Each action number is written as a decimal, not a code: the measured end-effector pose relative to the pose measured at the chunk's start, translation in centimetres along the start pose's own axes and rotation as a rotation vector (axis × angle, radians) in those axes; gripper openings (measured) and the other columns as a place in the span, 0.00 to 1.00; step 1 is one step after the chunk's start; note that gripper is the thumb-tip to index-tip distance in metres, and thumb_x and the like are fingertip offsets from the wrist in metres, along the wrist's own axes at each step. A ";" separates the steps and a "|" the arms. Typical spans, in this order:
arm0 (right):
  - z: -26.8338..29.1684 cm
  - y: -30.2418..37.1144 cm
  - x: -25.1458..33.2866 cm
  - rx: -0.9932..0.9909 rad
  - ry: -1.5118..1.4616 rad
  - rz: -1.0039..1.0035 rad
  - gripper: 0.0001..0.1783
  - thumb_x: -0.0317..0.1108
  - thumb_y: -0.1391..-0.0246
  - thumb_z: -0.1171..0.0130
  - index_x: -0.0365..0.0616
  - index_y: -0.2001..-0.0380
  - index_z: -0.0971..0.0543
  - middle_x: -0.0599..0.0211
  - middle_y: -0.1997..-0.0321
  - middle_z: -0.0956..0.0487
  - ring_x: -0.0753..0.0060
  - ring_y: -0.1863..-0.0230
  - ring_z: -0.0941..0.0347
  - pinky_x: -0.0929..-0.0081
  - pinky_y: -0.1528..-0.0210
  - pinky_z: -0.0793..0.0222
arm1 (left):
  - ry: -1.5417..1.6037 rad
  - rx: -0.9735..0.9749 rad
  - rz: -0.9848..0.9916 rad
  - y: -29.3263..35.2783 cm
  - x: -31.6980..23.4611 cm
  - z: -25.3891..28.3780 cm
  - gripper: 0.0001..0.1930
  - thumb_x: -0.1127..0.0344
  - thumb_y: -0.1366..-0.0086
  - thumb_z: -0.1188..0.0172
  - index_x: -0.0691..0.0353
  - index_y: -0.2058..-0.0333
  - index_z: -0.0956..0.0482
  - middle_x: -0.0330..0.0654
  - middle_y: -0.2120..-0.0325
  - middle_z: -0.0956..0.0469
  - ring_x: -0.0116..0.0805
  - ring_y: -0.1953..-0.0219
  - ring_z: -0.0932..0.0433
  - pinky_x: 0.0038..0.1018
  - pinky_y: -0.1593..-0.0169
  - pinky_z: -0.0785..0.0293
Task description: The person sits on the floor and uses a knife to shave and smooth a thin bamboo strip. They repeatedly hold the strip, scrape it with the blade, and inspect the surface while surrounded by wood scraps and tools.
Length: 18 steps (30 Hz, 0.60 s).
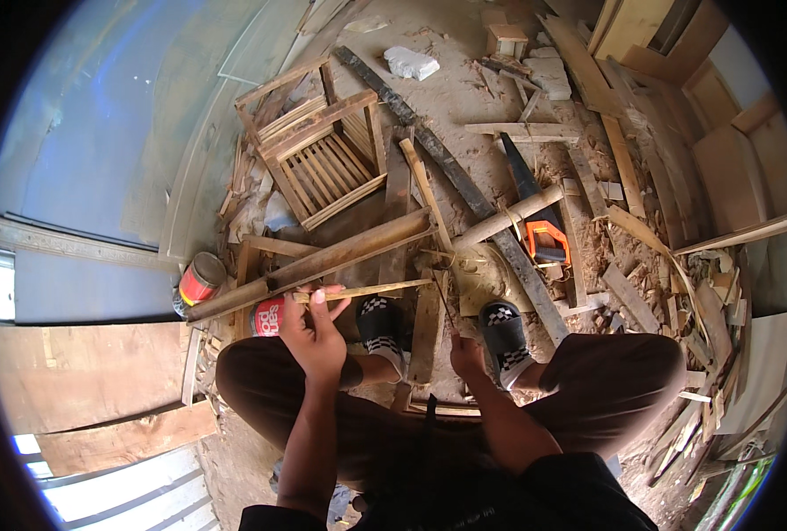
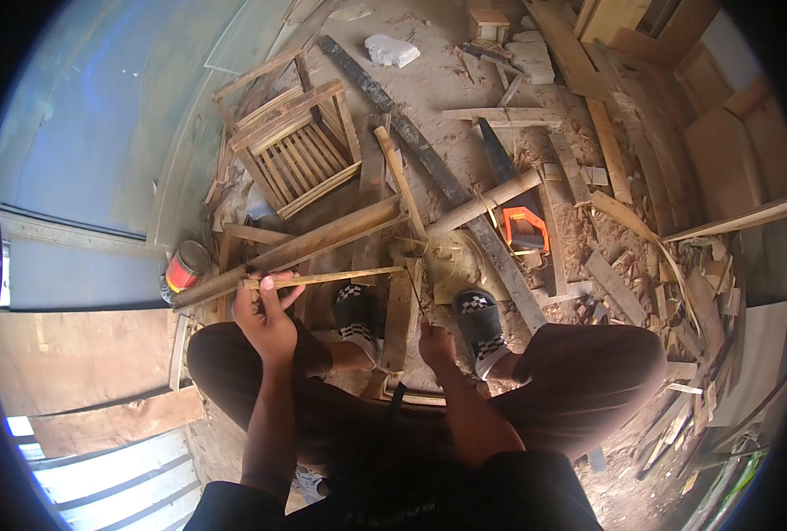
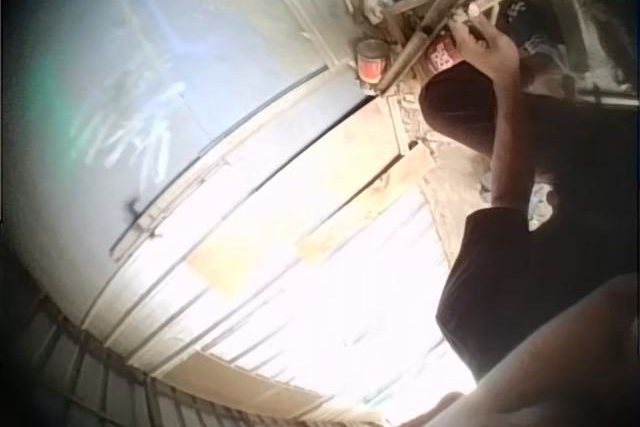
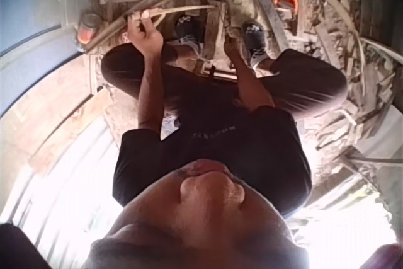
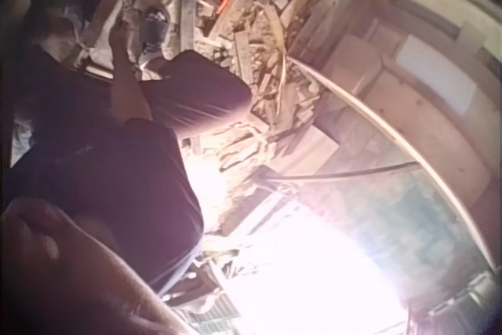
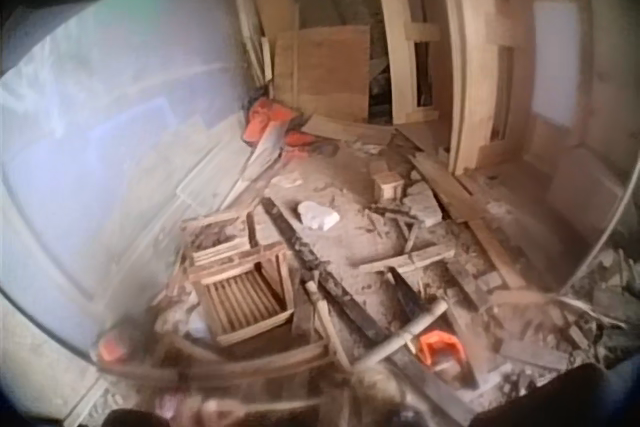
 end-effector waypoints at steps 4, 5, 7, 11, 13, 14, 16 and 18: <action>-0.5 -0.4 2.7 0.173 -0.199 -0.021 0.39 0.60 0.28 0.64 0.32 0.66 0.19 0.33 0.70 0.21 0.27 0.62 0.24 0.39 0.57 0.31 | -0.049 0.056 -0.086 0.2 -0.3 0.1 0.08 0.73 0.24 0.50 0.75 0.55 0.28 0.49 0.62 0.19 0.33 0.59 0.17 0.32 0.57 0.11; -0.9 0.1 2.8 0.186 -0.167 -0.098 0.40 0.60 0.28 0.64 0.31 0.67 0.19 0.32 0.70 0.21 0.27 0.61 0.24 0.39 0.56 0.31 | -0.055 0.042 -0.063 0.3 -0.3 0.4 0.08 0.73 0.24 0.50 0.75 0.56 0.28 0.49 0.62 0.19 0.32 0.59 0.17 0.32 0.57 0.11; -1.5 0.6 1.1 0.178 -0.102 -0.246 0.41 0.61 0.28 0.65 0.30 0.69 0.20 0.31 0.70 0.22 0.27 0.60 0.23 0.39 0.55 0.31 | -0.043 0.027 -0.035 -0.3 -0.5 0.2 0.08 0.73 0.24 0.50 0.75 0.56 0.28 0.48 0.62 0.20 0.32 0.59 0.17 0.31 0.57 0.11; -0.5 -0.6 -3.0 0.078 -0.014 -0.167 0.42 0.62 0.28 0.63 0.30 0.74 0.21 0.37 0.70 0.19 0.31 0.62 0.21 0.43 0.57 0.31 | 0.019 0.008 -0.012 -0.3 -0.2 -0.8 0.09 0.73 0.24 0.51 0.75 0.55 0.27 0.47 0.63 0.20 0.32 0.58 0.17 0.32 0.58 0.11; 0.5 -0.7 2.1 0.181 -0.178 -0.163 0.40 0.61 0.28 0.60 0.31 0.74 0.21 0.42 0.73 0.19 0.38 0.66 0.21 0.49 0.59 0.29 | -0.018 0.018 -0.032 0.1 -0.1 0.3 0.09 0.73 0.24 0.50 0.75 0.56 0.27 0.47 0.63 0.21 0.33 0.58 0.17 0.32 0.58 0.11; 0.8 -0.4 4.7 0.171 -0.256 -0.093 0.39 0.60 0.28 0.59 0.31 0.74 0.21 0.44 0.75 0.20 0.43 0.69 0.21 0.51 0.60 0.29 | -0.034 0.036 -0.047 0.1 -0.2 0.3 0.09 0.73 0.24 0.50 0.75 0.56 0.27 0.48 0.63 0.21 0.33 0.58 0.17 0.32 0.58 0.11; 0.8 0.4 8.3 0.136 -0.421 0.035 0.36 0.57 0.28 0.55 0.32 0.75 0.24 0.50 0.81 0.25 0.60 0.74 0.26 0.57 0.64 0.31 | -0.050 0.054 -0.069 0.0 -0.3 0.5 0.09 0.73 0.24 0.50 0.76 0.56 0.27 0.48 0.63 0.21 0.34 0.58 0.17 0.32 0.58 0.11; 1.2 0.8 9.8 0.159 -0.375 0.051 0.36 0.58 0.28 0.55 0.33 0.74 0.23 0.51 0.80 0.24 0.60 0.73 0.25 0.57 0.63 0.30 | -0.044 0.034 -0.059 -0.2 -0.3 1.0 0.09 0.73 0.24 0.50 0.76 0.56 0.27 0.48 0.62 0.21 0.34 0.58 0.17 0.32 0.58 0.11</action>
Point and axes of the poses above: each hand's wrist, its own y-axis away from the middle knuckle, its own z-axis out of the back of the hand, x = y × z, the point moved 3 cm from there along -y, towards the middle knuckle
